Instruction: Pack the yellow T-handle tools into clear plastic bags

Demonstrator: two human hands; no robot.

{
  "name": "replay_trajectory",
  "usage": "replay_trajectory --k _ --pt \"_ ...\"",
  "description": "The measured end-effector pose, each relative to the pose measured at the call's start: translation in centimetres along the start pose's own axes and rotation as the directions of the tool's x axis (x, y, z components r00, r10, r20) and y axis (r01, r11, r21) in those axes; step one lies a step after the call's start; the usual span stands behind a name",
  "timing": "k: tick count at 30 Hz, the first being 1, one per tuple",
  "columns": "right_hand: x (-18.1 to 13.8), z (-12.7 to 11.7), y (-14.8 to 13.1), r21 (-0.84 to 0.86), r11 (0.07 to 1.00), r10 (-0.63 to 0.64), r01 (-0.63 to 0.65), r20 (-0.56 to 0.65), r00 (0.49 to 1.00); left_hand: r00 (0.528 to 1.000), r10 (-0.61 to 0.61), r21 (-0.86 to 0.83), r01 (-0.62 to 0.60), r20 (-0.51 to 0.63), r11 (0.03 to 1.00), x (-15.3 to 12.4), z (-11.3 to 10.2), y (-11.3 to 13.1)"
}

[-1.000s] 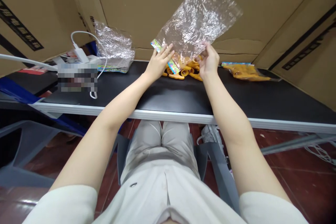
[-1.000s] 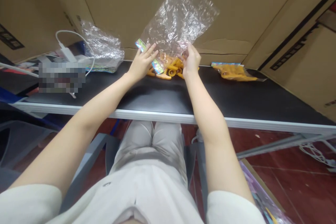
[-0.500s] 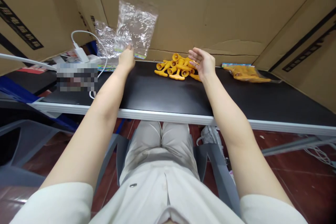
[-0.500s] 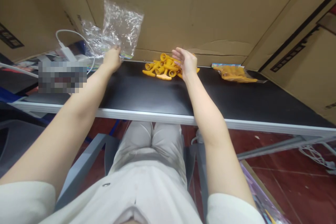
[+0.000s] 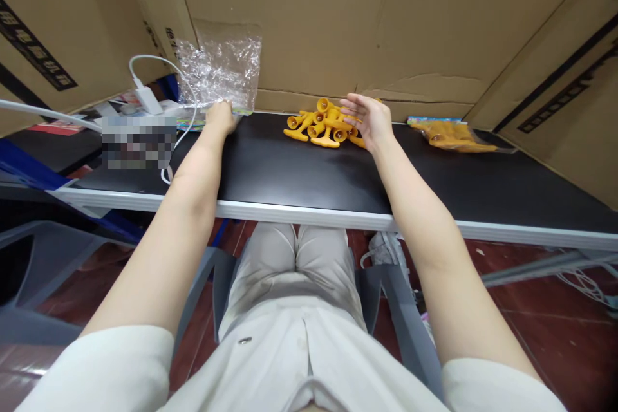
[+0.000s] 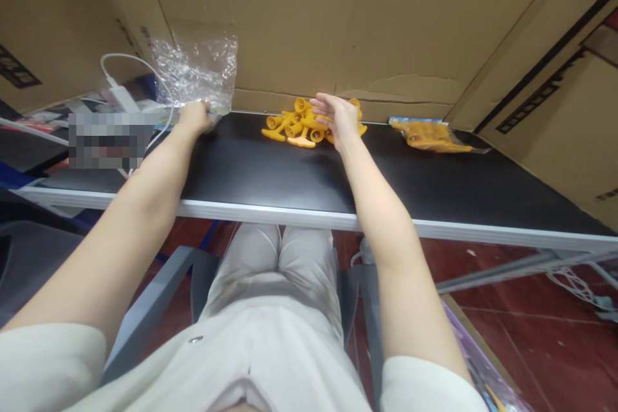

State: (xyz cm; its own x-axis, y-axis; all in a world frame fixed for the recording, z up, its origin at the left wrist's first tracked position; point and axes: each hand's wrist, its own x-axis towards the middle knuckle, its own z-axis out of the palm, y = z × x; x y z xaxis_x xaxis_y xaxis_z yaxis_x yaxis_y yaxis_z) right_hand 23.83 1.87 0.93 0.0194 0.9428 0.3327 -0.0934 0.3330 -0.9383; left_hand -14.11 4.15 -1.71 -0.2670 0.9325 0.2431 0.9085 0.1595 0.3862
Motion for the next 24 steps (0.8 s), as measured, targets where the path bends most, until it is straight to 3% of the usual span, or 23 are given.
replay_trajectory --k 5,10,17,24 --pt "-0.5 0.3 -0.4 -0.006 1.0 0.027 -0.027 0.006 1.0 0.981 -0.188 0.21 0.174 0.051 0.962 -2.3 -1.5 1.8" --pt "-1.1 0.7 -1.1 -0.04 0.997 0.065 -0.065 -0.009 0.998 0.948 -0.314 0.27 0.287 0.06 0.919 -2.7 -2.1 2.0" --pt "-1.3 0.9 -1.3 -0.061 0.995 0.076 -0.076 -0.005 0.997 0.946 -0.319 0.321 0.286 0.057 0.903 -0.9 -1.2 0.6" --pt "-0.8 0.5 -0.6 -0.029 0.998 0.058 -0.057 0.029 0.998 0.956 -0.281 0.266 0.249 0.088 0.931 -0.9 -1.5 3.3"
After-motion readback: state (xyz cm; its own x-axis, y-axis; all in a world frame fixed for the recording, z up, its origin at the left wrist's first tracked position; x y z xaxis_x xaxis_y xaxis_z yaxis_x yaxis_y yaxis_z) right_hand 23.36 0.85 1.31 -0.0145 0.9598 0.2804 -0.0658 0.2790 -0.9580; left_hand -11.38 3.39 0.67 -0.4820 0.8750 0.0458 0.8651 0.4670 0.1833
